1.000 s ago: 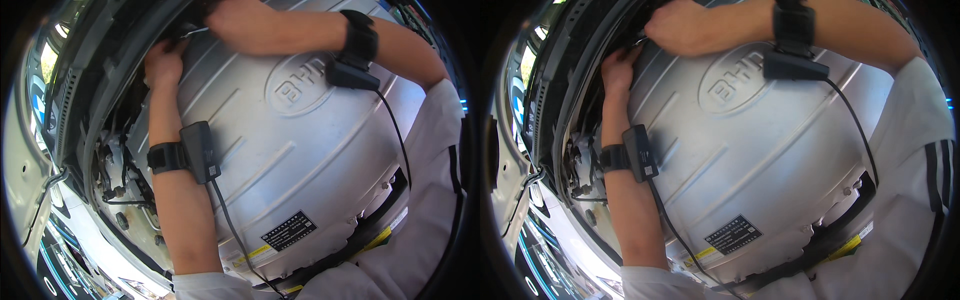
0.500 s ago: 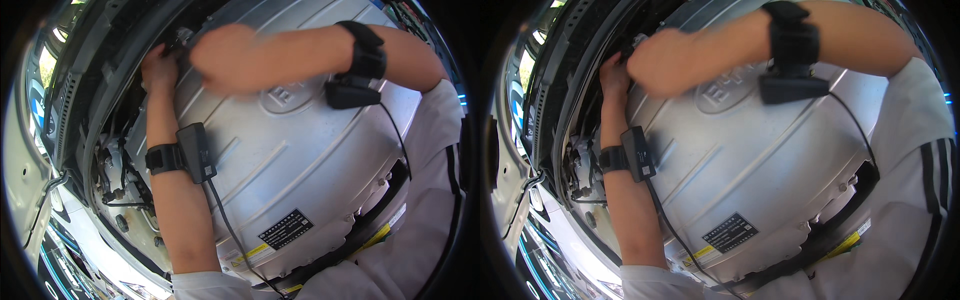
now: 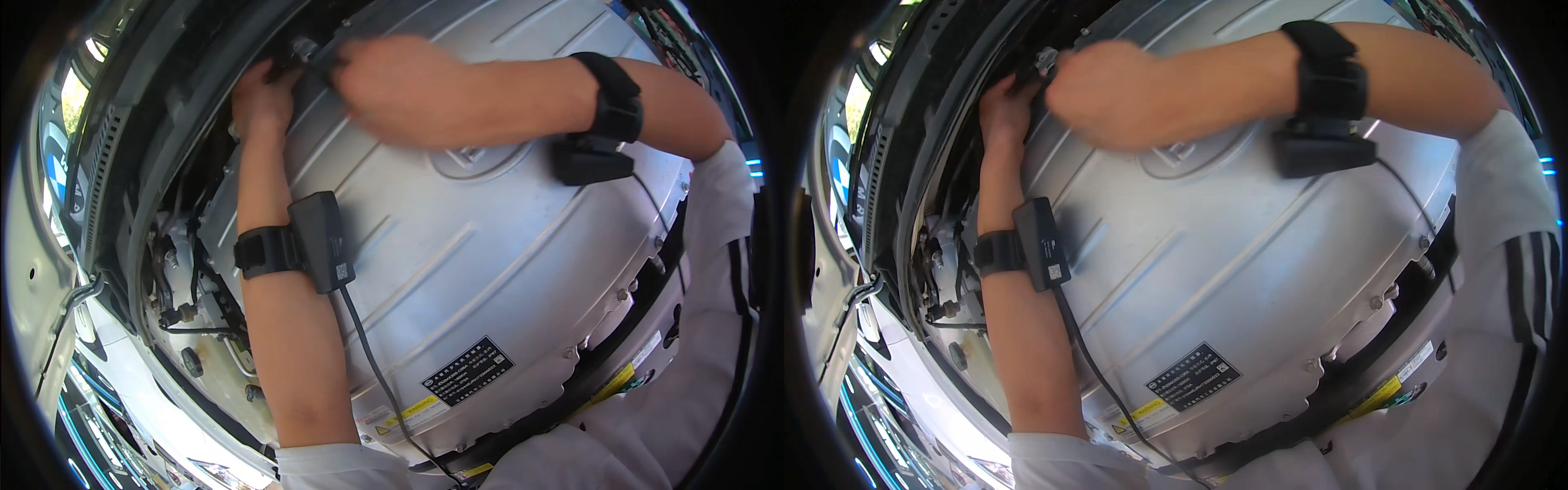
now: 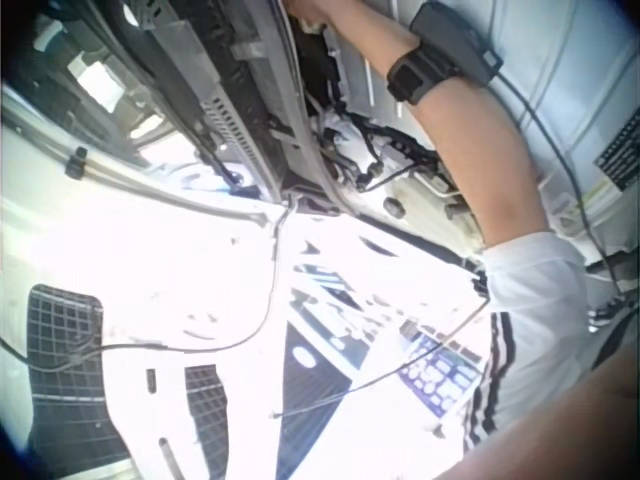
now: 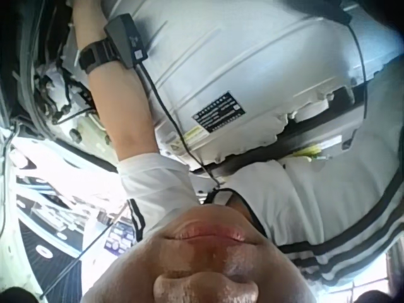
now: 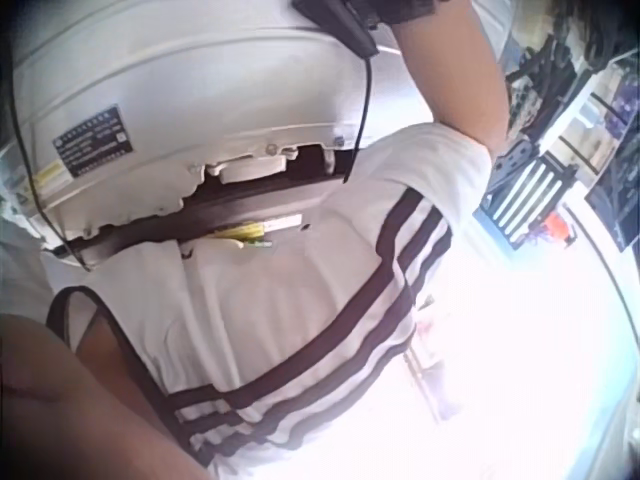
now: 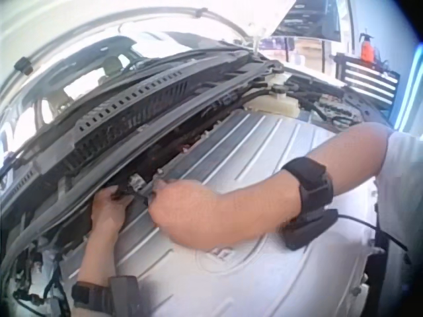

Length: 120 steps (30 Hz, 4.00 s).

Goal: Work on an electric car engine using tools.

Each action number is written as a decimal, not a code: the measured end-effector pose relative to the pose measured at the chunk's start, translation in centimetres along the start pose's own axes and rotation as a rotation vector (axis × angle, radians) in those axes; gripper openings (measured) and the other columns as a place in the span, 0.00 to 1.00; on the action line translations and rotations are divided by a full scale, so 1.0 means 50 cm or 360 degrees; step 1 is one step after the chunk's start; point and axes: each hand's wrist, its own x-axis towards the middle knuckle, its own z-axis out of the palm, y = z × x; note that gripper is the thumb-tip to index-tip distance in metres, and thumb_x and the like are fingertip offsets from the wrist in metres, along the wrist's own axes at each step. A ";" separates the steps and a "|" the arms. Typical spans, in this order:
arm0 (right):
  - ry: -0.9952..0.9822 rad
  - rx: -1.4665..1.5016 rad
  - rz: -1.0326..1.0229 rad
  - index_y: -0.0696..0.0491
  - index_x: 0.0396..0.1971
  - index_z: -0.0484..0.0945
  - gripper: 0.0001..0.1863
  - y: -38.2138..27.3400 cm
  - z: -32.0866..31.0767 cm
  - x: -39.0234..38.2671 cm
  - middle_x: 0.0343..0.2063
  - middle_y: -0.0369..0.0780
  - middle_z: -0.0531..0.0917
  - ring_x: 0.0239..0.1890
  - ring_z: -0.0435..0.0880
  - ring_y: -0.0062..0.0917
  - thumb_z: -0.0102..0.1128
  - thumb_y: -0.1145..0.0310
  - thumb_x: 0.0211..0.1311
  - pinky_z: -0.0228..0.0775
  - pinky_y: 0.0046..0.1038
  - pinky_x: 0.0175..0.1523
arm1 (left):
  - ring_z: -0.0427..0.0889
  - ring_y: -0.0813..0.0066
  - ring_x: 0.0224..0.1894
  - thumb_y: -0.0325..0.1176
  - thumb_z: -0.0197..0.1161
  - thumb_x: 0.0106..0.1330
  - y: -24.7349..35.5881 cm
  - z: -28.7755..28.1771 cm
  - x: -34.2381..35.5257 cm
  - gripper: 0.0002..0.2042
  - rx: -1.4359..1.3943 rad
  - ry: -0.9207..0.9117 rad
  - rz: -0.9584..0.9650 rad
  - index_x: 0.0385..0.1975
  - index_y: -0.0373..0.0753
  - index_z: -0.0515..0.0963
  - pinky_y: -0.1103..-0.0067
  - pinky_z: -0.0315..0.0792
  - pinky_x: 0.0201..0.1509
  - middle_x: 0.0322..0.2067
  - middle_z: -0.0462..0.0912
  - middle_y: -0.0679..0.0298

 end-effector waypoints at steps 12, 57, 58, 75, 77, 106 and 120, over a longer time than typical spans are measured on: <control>0.0449 -0.0295 -0.0219 0.60 0.29 0.81 0.13 0.277 0.083 0.075 0.35 0.53 0.81 0.43 0.80 0.44 0.61 0.67 0.45 0.72 0.41 0.49 | 0.80 0.61 0.52 0.48 0.69 0.55 0.042 0.024 -0.012 0.25 0.0077 -0.0036 -0.0115 0.48 0.38 0.80 0.74 0.68 0.56 0.48 0.82 0.55; 0.0192 -0.0463 -0.0218 0.59 0.28 0.82 0.12 0.244 0.064 0.112 0.36 0.52 0.82 0.43 0.81 0.42 0.61 0.67 0.45 0.74 0.39 0.49 | 0.79 0.61 0.53 0.47 0.71 0.53 0.041 -0.022 -0.023 0.27 0.0152 0.0055 -0.0208 0.50 0.37 0.79 0.74 0.67 0.59 0.49 0.81 0.54; 0.0199 -0.0450 -0.0227 0.59 0.28 0.82 0.12 0.216 0.057 0.119 0.36 0.52 0.82 0.43 0.81 0.42 0.61 0.67 0.45 0.74 0.39 0.49 | 0.79 0.61 0.54 0.48 0.71 0.52 0.028 -0.045 -0.024 0.28 0.0129 0.0036 -0.0208 0.50 0.37 0.79 0.74 0.67 0.59 0.50 0.81 0.54; -0.0336 -0.0063 0.0184 0.60 0.23 0.82 0.09 -0.026 -0.061 0.001 0.23 0.49 0.82 0.29 0.83 0.42 0.58 0.70 0.46 0.76 0.38 0.34 | 0.82 0.66 0.46 0.43 0.71 0.54 0.005 -0.002 -0.016 0.22 -0.0018 0.0027 -0.0072 0.45 0.35 0.81 0.76 0.70 0.52 0.42 0.84 0.55; 0.0132 -0.0175 0.0005 0.59 0.24 0.83 0.09 0.095 -0.026 0.000 0.26 0.49 0.84 0.32 0.85 0.42 0.61 0.71 0.42 0.77 0.40 0.37 | 0.80 0.61 0.50 0.47 0.71 0.54 0.050 -0.019 -0.021 0.25 0.0085 -0.0060 -0.0113 0.46 0.35 0.81 0.73 0.69 0.56 0.46 0.83 0.54; 0.0416 0.0184 0.0342 0.58 0.45 0.73 0.15 0.162 -0.023 -0.031 0.30 0.51 0.82 0.37 0.81 0.47 0.50 0.63 0.66 0.72 0.43 0.44 | 0.74 0.80 0.29 0.42 0.64 0.64 0.047 0.016 -0.012 0.15 -0.0272 0.0258 0.0089 0.41 0.38 0.82 0.82 0.69 0.38 0.32 0.83 0.66; 0.0354 0.0322 0.0205 0.54 0.52 0.73 0.17 0.218 -0.010 -0.062 0.33 0.51 0.82 0.39 0.80 0.47 0.49 0.63 0.68 0.71 0.42 0.45 | 0.71 0.85 0.29 0.34 0.60 0.66 0.068 -0.005 -0.040 0.10 -0.0293 0.0007 -0.0157 0.41 0.38 0.83 0.86 0.64 0.35 0.25 0.76 0.71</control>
